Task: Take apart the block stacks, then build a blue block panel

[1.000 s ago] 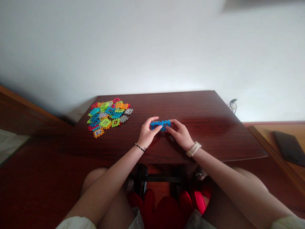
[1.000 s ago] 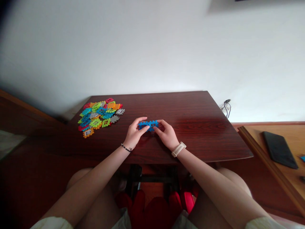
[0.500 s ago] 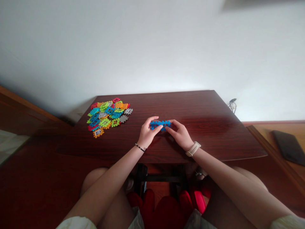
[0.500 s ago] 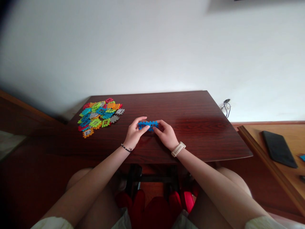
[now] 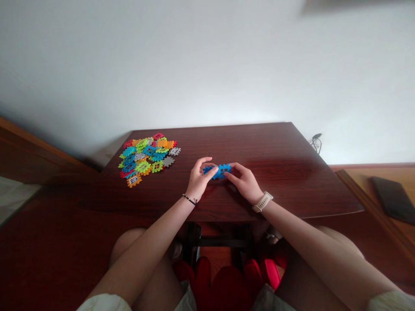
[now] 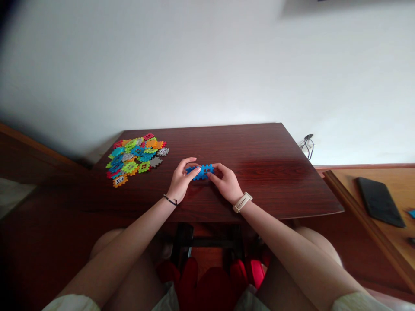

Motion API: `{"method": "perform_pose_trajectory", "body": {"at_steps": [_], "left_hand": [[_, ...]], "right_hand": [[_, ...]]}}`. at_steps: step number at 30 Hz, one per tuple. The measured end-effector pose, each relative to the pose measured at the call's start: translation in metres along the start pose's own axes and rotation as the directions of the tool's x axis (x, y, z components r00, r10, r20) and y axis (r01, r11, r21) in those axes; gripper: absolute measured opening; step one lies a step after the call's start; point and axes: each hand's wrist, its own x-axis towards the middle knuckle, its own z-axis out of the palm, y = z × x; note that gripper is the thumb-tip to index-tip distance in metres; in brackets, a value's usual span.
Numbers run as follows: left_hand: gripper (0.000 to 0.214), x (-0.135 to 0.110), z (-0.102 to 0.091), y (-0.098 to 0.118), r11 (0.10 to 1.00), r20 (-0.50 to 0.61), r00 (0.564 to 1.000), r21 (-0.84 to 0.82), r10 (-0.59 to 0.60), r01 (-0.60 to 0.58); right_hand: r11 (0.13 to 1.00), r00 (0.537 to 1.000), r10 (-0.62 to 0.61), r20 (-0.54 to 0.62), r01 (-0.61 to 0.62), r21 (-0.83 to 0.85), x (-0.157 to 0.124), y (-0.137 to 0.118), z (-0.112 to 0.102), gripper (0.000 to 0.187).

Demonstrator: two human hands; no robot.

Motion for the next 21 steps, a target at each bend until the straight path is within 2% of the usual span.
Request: {"method": "perform_pose_trajectory", "body": {"at_steps": [4, 12, 17, 21], "left_hand": [[0.058, 0.0, 0.0015, -0.0014, 0.999, 0.024, 1.0, 0.041, 0.014, -0.015], [0.044, -0.0008, 0.0012, -0.002, 0.991, 0.032, 0.998, 0.115, 0.061, -0.065], [0.053, -0.0017, 0.0026, -0.0002, 0.998, 0.055, 0.998, 0.051, 0.021, -0.024], [0.053, 0.0009, 0.0002, -0.0004, 1.0, 0.06, 0.998, -0.015, 0.021, -0.02]], "right_hand": [[0.996, 0.998, 0.034, -0.046, -0.03, 0.081, 0.0016, 0.0006, -0.0011, 0.035], [0.996, 0.999, 0.034, -0.042, -0.03, 0.082, 0.0014, 0.0009, -0.0016, 0.035], [0.993, 0.997, 0.05, -0.067, -0.042, 0.112, 0.0036, 0.0028, -0.0005, 0.037], [0.982, 0.991, 0.084, -0.1, -0.066, 0.177, 0.0052, 0.0073, -0.0042, 0.046]]}}
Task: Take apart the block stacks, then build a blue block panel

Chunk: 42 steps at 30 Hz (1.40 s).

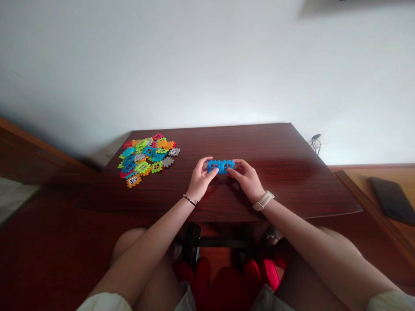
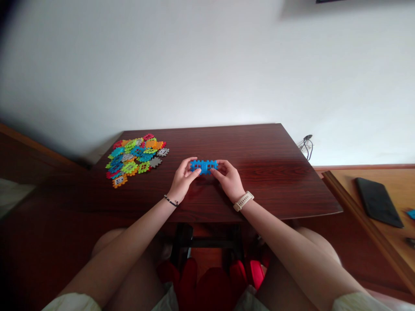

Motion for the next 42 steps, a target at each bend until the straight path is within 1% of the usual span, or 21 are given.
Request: {"method": "perform_pose_trajectory", "body": {"at_steps": [2, 4, 7, 9, 14, 16, 20, 24, 26, 33, 38, 42], "left_hand": [[0.052, 0.003, -0.005, 0.001, 0.999, 0.01, 0.999, 0.017, 0.033, -0.033], [0.052, 0.006, -0.011, 0.004, 0.997, 0.051, 0.996, 0.042, 0.068, -0.07], [0.048, 0.01, -0.019, 0.009, 0.994, 0.125, 0.988, 0.051, 0.092, -0.099], [0.043, 0.011, -0.022, 0.011, 0.992, 0.141, 0.985, 0.062, 0.101, -0.11], [0.037, 0.013, -0.027, 0.007, 0.988, 0.088, 0.991, 0.106, 0.104, -0.114], [0.038, 0.014, -0.029, 0.005, 0.989, 0.075, 0.993, 0.108, 0.094, -0.102], [0.042, 0.015, -0.033, 0.005, 0.989, 0.101, 0.992, 0.113, 0.08, -0.092], [0.048, 0.013, -0.036, 0.013, 0.991, 0.16, 0.983, 0.084, 0.094, -0.108], [0.048, 0.013, -0.038, 0.017, 0.988, 0.168, 0.979, 0.081, 0.113, -0.128], [0.046, 0.012, -0.042, 0.02, 0.972, 0.125, 0.971, 0.095, 0.201, -0.214], [0.043, 0.011, -0.044, 0.019, 0.968, 0.112, 0.969, 0.098, 0.22, -0.231], [0.043, 0.01, -0.045, 0.02, 0.971, 0.097, 0.974, 0.105, 0.205, -0.215]], "right_hand": [[1.0, 1.0, 0.021, -0.015, -0.021, 0.016, 0.002, 0.001, -0.004, 0.051], [1.0, 0.999, 0.023, -0.023, -0.023, 0.018, 0.003, 0.001, -0.009, 0.052], [1.0, 1.0, -0.001, -0.015, 0.001, 0.002, 0.006, -0.002, -0.016, 0.05], [1.0, 1.0, -0.024, 0.005, 0.024, -0.02, 0.007, -0.005, -0.02, 0.049], [0.989, 0.99, -0.085, 0.11, 0.098, -0.113, 0.006, -0.012, -0.026, 0.061], [0.979, 0.986, -0.101, 0.13, 0.122, -0.164, 0.005, -0.012, -0.027, 0.061], [0.957, 0.983, -0.125, 0.131, 0.155, -0.246, 0.006, -0.012, -0.03, 0.054], [0.949, 0.981, -0.159, 0.109, 0.182, -0.256, 0.006, -0.016, -0.032, 0.047], [0.945, 0.978, -0.183, 0.1, 0.203, -0.256, 0.006, -0.02, -0.032, 0.046], [0.917, 0.963, -0.243, 0.116, 0.267, -0.295, 0.004, -0.029, -0.034, 0.039], [0.905, 0.956, -0.269, 0.117, 0.292, -0.309, 0.002, -0.031, -0.033, 0.042], [0.891, 0.952, -0.284, 0.115, 0.307, -0.334, 0.002, -0.031, -0.032, 0.038]]}}
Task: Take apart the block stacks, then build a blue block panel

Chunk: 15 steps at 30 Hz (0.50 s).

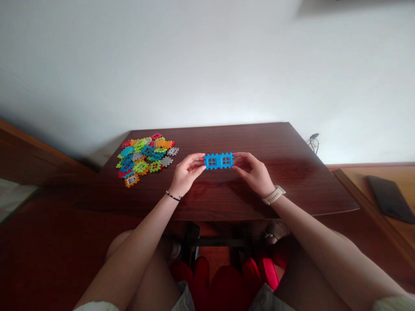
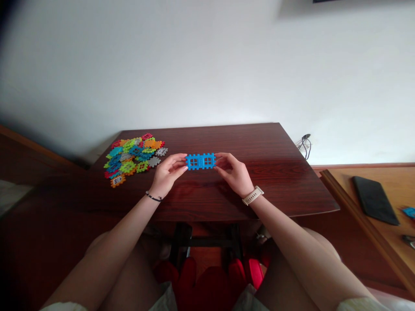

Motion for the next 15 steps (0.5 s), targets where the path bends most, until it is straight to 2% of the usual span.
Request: {"method": "perform_pose_trajectory", "body": {"at_steps": [5, 10, 15], "left_hand": [[0.042, -0.002, -0.0023, 0.0027, 0.999, 0.009, 0.999, 0.037, -0.033, 0.033], [0.04, -0.0036, -0.0052, 0.0054, 0.986, 0.042, 0.999, 0.164, 0.002, -0.009], [0.037, -0.0045, -0.0083, -0.001, 0.97, 0.11, 0.994, 0.241, 0.011, -0.038]], "right_hand": [[0.998, 1.0, -0.013, 0.013, 0.014, -0.059, 0.0001, 0.0004, 0.0002, 0.037], [0.975, 0.998, -0.015, 0.053, 0.026, -0.219, -0.0017, -0.0018, -0.001, 0.036], [0.942, 0.996, -0.02, 0.089, 0.048, -0.333, -0.0028, 0.0017, -0.0024, 0.021]]}}
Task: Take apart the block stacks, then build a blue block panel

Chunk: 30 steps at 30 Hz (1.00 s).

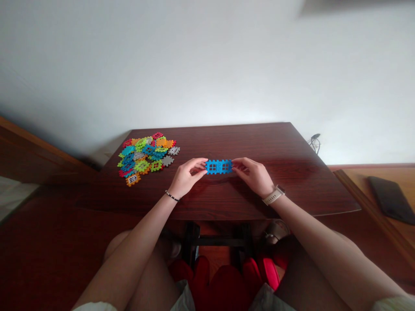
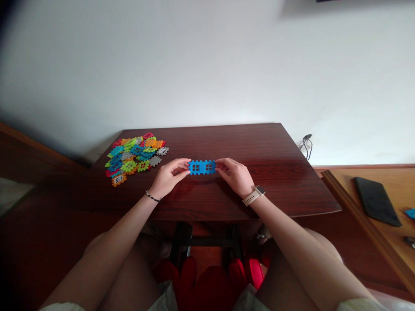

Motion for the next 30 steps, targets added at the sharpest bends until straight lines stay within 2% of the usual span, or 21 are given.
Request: {"method": "perform_pose_trajectory", "body": {"at_steps": [7, 13, 18, 23, 30], "left_hand": [[0.038, -0.002, 0.007, -0.019, 0.995, 0.047, 0.994, -0.016, -0.096, 0.097], [0.035, -0.001, 0.009, -0.024, 0.996, 0.085, 0.993, 0.041, -0.081, 0.078], [0.033, -0.002, 0.009, -0.025, 0.983, 0.115, 0.992, 0.182, -0.043, 0.021], [0.027, -0.002, 0.011, -0.024, 0.919, 0.127, 0.991, 0.384, 0.045, -0.09], [0.03, -0.004, 0.015, -0.013, 0.871, 0.188, 0.969, 0.435, 0.161, -0.229]], "right_hand": [[1.0, 0.991, -0.004, 0.133, 0.004, -0.003, -0.001, 0.016, 0.009, 0.031], [0.994, 0.991, -0.007, 0.136, 0.022, -0.111, -0.002, 0.022, 0.011, 0.027], [0.982, 0.987, -0.02, 0.159, 0.05, -0.185, -0.002, 0.02, 0.01, 0.023], [0.971, 0.982, -0.018, 0.189, 0.062, -0.229, -0.002, 0.017, 0.011, 0.019], [0.97, 0.98, -0.012, 0.198, 0.06, -0.237, -0.002, 0.016, 0.01, 0.019]]}}
